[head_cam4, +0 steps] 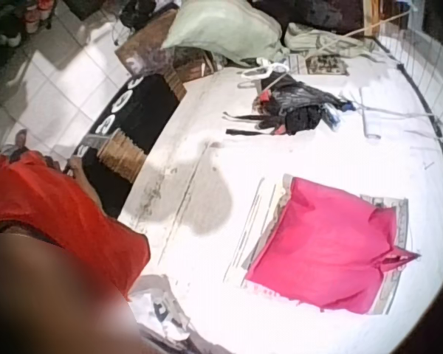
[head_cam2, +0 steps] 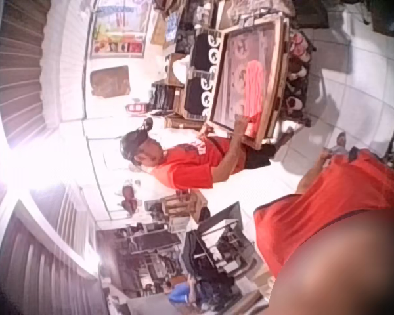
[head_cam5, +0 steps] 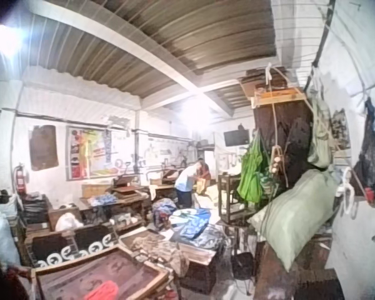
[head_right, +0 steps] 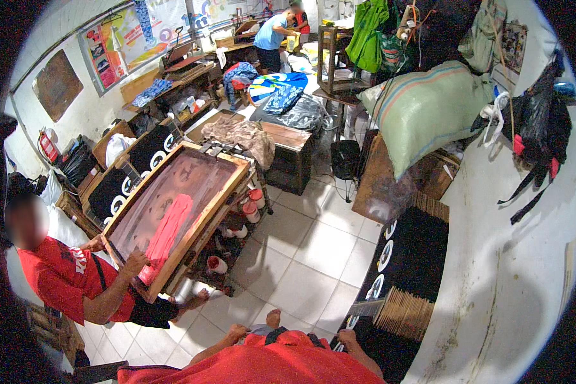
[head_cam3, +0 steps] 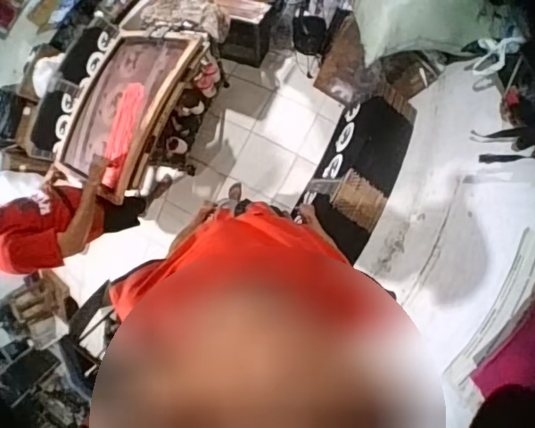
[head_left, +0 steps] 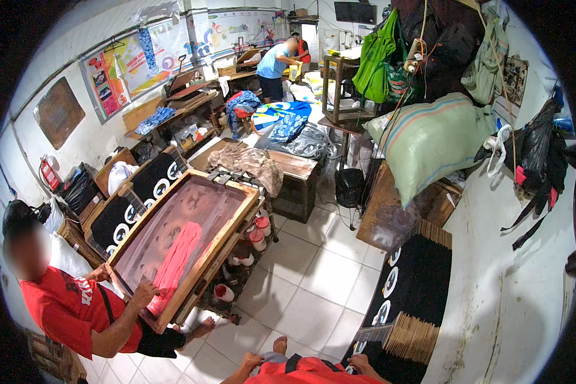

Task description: The person assists in a screen printing operation by taking printed fabric from a coworker and stacking it on a nearby table. The coworker applies pink ink to a screen and presses it onto black fabric, then the camera wearer lifts the printed fabric and places it in a growing stack.

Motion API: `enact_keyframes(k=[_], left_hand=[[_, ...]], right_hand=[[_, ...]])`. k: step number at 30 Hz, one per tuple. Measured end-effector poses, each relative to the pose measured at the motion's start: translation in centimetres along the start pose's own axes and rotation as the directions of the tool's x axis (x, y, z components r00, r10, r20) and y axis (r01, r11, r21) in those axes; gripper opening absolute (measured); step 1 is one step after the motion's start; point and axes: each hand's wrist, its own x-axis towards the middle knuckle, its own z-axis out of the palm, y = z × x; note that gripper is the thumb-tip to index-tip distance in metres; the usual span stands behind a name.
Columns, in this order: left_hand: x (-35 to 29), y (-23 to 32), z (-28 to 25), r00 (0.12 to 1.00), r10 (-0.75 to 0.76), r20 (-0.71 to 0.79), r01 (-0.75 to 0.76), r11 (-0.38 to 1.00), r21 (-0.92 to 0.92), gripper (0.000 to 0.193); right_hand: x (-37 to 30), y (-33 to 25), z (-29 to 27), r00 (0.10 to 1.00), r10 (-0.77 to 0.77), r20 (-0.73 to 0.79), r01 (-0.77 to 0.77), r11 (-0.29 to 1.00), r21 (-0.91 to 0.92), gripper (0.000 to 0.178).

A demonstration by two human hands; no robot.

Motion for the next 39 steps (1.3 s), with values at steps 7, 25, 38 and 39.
enact_keyframes(k=[7,25,38,39], left_hand=[[-1.2,2.2,0.4,0.967,-0.245,-0.073,0.243,0.969,-0.036,0.02],[-1.0,3.2,-0.1,0.992,0.022,0.127,-0.108,0.685,0.721,0.025],[-0.4,2.7,0.9,0.948,-0.301,-0.098,0.309,0.948,0.077,0.026],[-0.3,2.5,0.9,0.965,-0.247,-0.087,0.255,0.962,0.097,0.026]], right_hand=[[1.5,-0.1,0.4,0.975,-0.22,-0.025,0.097,0.527,-0.844,0.014],[8.1,4.9,-5.6,0.829,-0.319,0.459,0.526,0.17,-0.833,0.021],[1.6,-0.2,-0.3,0.996,0.0,-0.093,-0.046,0.869,-0.492,0.024],[1.6,-0.5,-0.2,0.991,0.011,-0.136,-0.092,0.787,-0.609,0.025]])
